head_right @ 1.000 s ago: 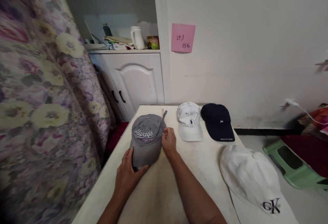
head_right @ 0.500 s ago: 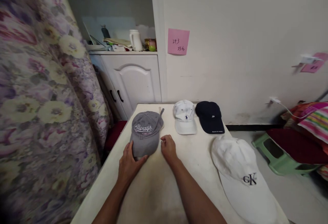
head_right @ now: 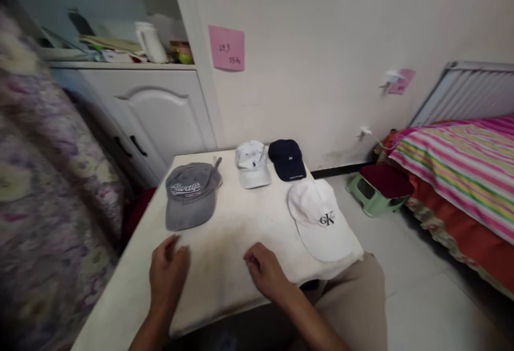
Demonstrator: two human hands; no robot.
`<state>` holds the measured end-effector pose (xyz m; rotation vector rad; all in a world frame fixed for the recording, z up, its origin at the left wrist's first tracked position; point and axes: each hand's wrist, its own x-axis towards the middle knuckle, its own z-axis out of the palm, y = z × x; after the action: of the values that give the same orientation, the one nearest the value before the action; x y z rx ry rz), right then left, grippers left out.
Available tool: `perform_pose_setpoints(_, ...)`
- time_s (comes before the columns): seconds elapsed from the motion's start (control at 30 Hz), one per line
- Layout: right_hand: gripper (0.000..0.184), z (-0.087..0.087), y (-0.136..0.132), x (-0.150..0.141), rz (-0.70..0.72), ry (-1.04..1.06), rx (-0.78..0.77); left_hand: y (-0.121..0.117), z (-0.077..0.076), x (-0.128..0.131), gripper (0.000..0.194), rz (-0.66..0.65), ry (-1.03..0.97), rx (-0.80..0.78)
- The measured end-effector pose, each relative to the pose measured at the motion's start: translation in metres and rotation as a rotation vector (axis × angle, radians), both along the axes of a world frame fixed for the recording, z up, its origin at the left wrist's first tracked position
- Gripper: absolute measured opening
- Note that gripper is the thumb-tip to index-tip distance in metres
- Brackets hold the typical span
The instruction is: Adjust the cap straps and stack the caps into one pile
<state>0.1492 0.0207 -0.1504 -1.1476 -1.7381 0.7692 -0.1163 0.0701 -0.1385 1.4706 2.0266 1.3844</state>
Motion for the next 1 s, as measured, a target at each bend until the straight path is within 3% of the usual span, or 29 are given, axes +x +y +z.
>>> perform_pose_setpoints(0.1, 0.017, 0.003, -0.013, 0.025, -0.085, 0.003, -0.001, -0.022, 0.0, 0.046, 0.04, -0.154, -0.158, -0.11)
perform_pose_setpoints(0.27, 0.01, 0.006, -0.032, 0.054, -0.136, 0.055, -0.053, -0.029, 0.009, 0.141, 0.03, -0.61, -0.634, -0.287)
perform_pose_setpoints(0.33, 0.01, 0.006, -0.036, 0.061, -0.143, 0.089, -0.078, -0.024, 0.011, 0.174, 0.033, -0.686, -0.915, -0.414)
perform_pose_setpoints(0.47, 0.01, 0.004, -0.038, 0.068, -0.134, 0.159, -0.079, -0.01, 0.013, 0.221, 0.043, -0.721, -1.095, -0.533)
perform_pose_setpoints(0.77, 0.008, 0.003, -0.032, 0.069, -0.107, 0.254, -0.142, 0.024, 0.013, 0.259, 0.027, -0.743, -1.373, -0.66)
perform_pose_setpoints(1.0, 0.01, 0.002, -0.031, 0.066, -0.102, 0.264, -0.151, 0.035, 0.012, 0.275, 0.022, -0.815, -1.48, -0.673)
